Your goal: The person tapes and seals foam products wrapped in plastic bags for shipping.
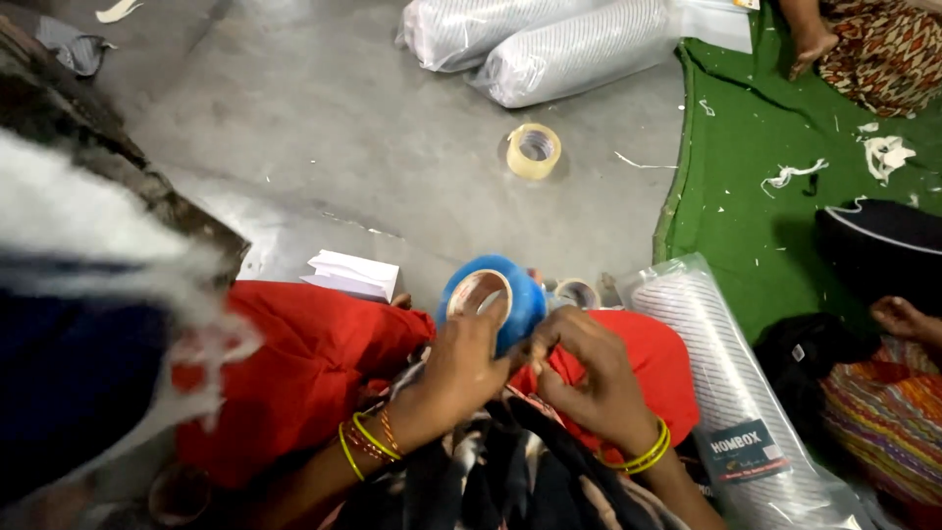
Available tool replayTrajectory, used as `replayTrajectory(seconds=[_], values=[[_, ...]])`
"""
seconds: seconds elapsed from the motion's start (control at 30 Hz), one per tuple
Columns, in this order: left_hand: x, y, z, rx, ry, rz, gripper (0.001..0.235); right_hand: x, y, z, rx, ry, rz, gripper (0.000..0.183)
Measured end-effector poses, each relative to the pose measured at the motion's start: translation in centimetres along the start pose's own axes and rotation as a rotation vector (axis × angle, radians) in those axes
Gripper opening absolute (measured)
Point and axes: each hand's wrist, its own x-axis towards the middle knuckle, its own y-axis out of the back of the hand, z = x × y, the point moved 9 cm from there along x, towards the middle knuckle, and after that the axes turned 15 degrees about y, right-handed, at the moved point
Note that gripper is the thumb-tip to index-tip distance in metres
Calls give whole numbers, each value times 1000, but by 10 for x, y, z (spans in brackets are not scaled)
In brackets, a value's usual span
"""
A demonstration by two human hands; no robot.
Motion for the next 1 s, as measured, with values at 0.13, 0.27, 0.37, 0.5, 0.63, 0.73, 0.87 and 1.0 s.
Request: replayTrajectory(seconds=[0.13, 0.27, 0.37, 0.5, 0.63, 0.73, 0.87, 1.0], values=[[-8, 12, 16, -122, -224, 36, 36, -3, 15, 15, 17, -87, 139, 9], [-4, 1, 8, -144, -17, -133, 42, -9, 28, 26, -83, -135, 224, 9], [-5, 0, 14, -194, 70, -220, 45, -31, 30, 45, -3, -247, 332, 9], [-5, -9, 1, -99, 61, -185, 44, -46, 44, 50, -3, -303, 460, 14], [-5, -16, -5, -86, 201, -267, 44, -69, 55, 63, 35, -404, 469, 9], [-7, -22, -8, -241, 109, -271, 42, -60, 61, 45, 2, -155, 470, 7], [-10, -35, -11, -445, 112, -415, 50, -64, 66, 46, 85, -225, 616, 17], [-16, -35, -1, -578, -7, -504, 61, -67, 71, 44, 19, -268, 657, 15]])
